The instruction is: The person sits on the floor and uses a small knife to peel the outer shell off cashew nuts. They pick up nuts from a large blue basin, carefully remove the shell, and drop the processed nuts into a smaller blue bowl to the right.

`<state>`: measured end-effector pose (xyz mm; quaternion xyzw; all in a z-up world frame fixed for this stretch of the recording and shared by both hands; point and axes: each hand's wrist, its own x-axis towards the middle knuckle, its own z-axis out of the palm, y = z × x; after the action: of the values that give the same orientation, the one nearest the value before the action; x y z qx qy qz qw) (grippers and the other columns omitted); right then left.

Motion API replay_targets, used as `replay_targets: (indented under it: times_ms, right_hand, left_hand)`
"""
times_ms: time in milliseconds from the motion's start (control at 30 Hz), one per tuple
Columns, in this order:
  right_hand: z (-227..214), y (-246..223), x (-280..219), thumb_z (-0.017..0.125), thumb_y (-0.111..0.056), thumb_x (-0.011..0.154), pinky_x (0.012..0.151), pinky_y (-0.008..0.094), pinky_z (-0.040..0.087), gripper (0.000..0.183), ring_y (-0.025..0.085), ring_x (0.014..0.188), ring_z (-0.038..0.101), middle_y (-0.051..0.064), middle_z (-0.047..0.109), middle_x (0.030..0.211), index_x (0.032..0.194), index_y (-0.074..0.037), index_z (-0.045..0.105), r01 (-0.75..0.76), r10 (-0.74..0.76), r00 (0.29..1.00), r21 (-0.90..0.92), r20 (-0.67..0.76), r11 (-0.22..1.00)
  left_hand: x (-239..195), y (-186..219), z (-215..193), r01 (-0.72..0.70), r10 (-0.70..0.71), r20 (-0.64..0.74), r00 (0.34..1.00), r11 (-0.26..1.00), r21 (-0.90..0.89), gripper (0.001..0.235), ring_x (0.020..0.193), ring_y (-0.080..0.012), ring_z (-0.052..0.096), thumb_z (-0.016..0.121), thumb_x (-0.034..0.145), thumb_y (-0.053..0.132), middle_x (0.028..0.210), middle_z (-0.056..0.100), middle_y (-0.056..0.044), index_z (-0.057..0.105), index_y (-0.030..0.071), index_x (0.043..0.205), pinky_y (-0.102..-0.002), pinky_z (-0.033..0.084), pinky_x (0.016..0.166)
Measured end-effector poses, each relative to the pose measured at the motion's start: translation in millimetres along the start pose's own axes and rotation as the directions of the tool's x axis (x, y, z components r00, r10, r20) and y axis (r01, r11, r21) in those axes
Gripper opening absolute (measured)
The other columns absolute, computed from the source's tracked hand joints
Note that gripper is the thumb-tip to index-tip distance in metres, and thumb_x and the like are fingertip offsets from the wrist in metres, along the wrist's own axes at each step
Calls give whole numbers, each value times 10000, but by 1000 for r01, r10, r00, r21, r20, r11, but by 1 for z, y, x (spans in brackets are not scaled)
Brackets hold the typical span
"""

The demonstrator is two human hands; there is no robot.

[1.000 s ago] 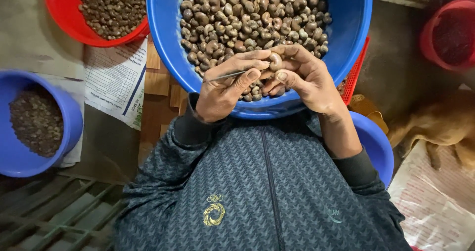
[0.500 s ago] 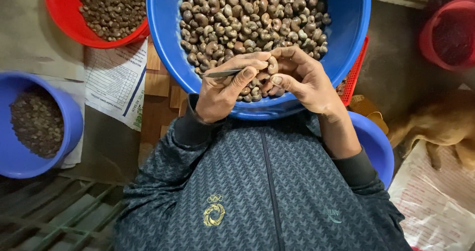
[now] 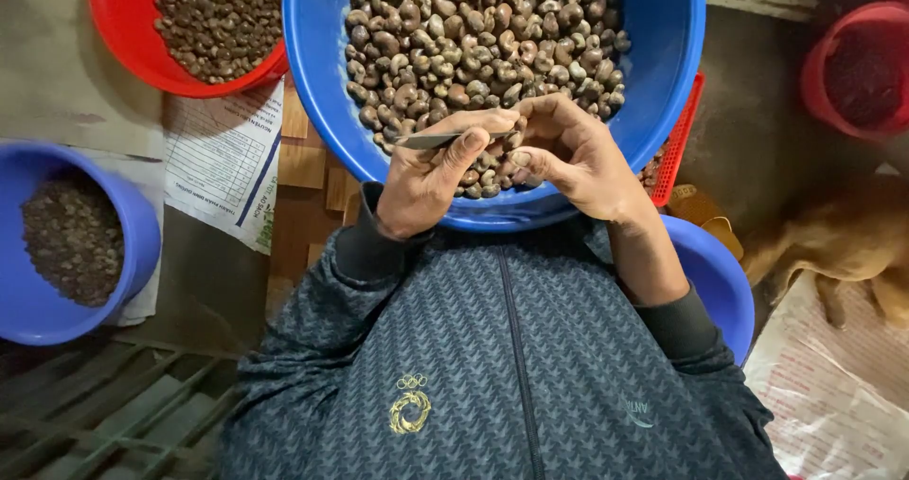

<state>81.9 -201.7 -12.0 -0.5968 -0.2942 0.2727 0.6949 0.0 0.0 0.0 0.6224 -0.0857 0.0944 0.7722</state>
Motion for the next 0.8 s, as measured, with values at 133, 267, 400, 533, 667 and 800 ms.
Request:
replay_targets:
  times_ms: [133,267,400,533,667,800]
  right_hand:
    - [-1,0,1,622,3,1003,699,357,630,361,265,860,740,250,696,1003,1325,83,480,-11,11,1000,3,6,1000]
    - [0,-1,2,660,-34,996,669,309,614,362,226,857,729,213,703,1014,1308,59,500,-64,64,998,4,-26,998]
    - [1,-1,2,672,-39,989,648,295,617,357,217,839,733,211,712,1002,1295,53,514,-72,72,996,-4,-45,997]
    - [0,2,2,675,-26,987,647,311,620,360,225,838,731,222,710,1008,1299,57,515,-64,62,997,-28,-47,998]
    - [0,2,1,669,-30,995,660,322,617,352,234,851,729,236,710,1012,1299,61,516,-59,57,997,-49,-42,997]
    - [1,0,1,671,-35,997,656,321,611,350,231,845,721,246,710,1015,1295,65,517,-55,53,998,-56,-38,997]
  left_hand:
    - [1,3,1,31,-32,-15,999,996,-79,328,1332,-403,553,599,1084,231,1323,635,-321,665,-28,1275,-563,501,1149]
    - [1,5,3,-1,1,-8,1000,1000,16,326,1333,-438,550,565,1111,274,1308,654,-281,662,23,1295,-613,469,1155]
    - [2,5,0,1,-1,15,1000,999,47,308,1329,-458,552,548,1121,252,1303,658,-267,655,25,1299,-645,466,1135]
    - [-1,4,1,8,-7,-11,1000,999,52,317,1330,-434,559,554,1117,266,1301,668,-250,664,28,1295,-623,468,1143]
    - [0,10,-4,126,-122,54,991,989,-80,324,1302,-530,532,502,1123,214,1303,603,-347,619,-35,1293,-669,438,1168]
    - [0,12,-1,127,-124,37,992,986,-110,367,1305,-525,542,532,1111,239,1288,604,-381,617,-65,1299,-653,439,1194]
